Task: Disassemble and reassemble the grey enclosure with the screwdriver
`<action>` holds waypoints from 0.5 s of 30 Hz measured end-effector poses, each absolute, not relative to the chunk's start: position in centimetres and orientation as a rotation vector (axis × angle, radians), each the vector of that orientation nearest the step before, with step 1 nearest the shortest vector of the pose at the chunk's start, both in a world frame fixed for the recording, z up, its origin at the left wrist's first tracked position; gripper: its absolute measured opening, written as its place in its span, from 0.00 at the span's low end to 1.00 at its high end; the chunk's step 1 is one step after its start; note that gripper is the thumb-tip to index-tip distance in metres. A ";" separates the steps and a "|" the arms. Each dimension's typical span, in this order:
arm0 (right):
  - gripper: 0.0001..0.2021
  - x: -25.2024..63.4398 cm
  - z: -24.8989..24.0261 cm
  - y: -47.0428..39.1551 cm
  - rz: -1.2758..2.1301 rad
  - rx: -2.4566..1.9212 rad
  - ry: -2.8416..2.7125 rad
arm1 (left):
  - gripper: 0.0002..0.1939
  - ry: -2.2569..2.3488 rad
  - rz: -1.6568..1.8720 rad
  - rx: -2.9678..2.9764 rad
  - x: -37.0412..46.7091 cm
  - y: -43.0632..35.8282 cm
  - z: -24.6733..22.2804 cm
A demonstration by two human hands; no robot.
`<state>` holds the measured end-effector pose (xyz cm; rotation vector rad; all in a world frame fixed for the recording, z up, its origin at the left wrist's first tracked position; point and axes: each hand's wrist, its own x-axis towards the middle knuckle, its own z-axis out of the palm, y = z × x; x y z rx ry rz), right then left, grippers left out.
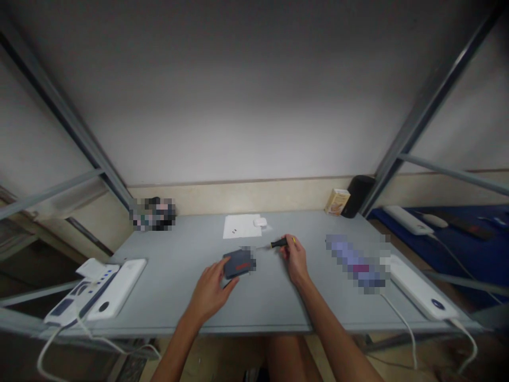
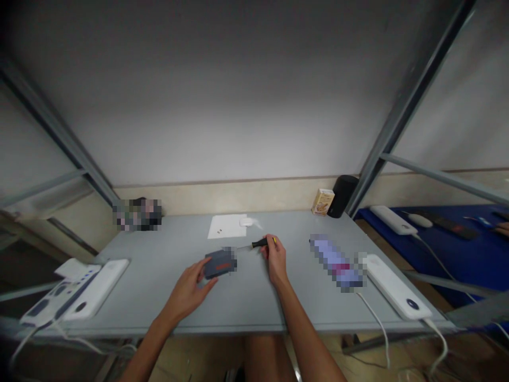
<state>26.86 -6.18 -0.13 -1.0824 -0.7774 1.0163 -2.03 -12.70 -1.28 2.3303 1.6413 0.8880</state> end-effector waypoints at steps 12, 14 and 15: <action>0.20 27.4 0.0 -9.5 0.995 -1.141 -0.818 | 0.16 1.768 0.924 2.421 3.0 -13.4 -0.7; 0.19 27.4 0.2 -9.6 0.952 -1.163 -0.849 | 0.17 1.815 0.901 2.418 3.8 -13.6 -0.8; 0.19 27.4 0.4 -9.6 0.928 -1.174 -0.864 | 0.18 1.814 0.905 2.416 3.9 -13.6 -0.8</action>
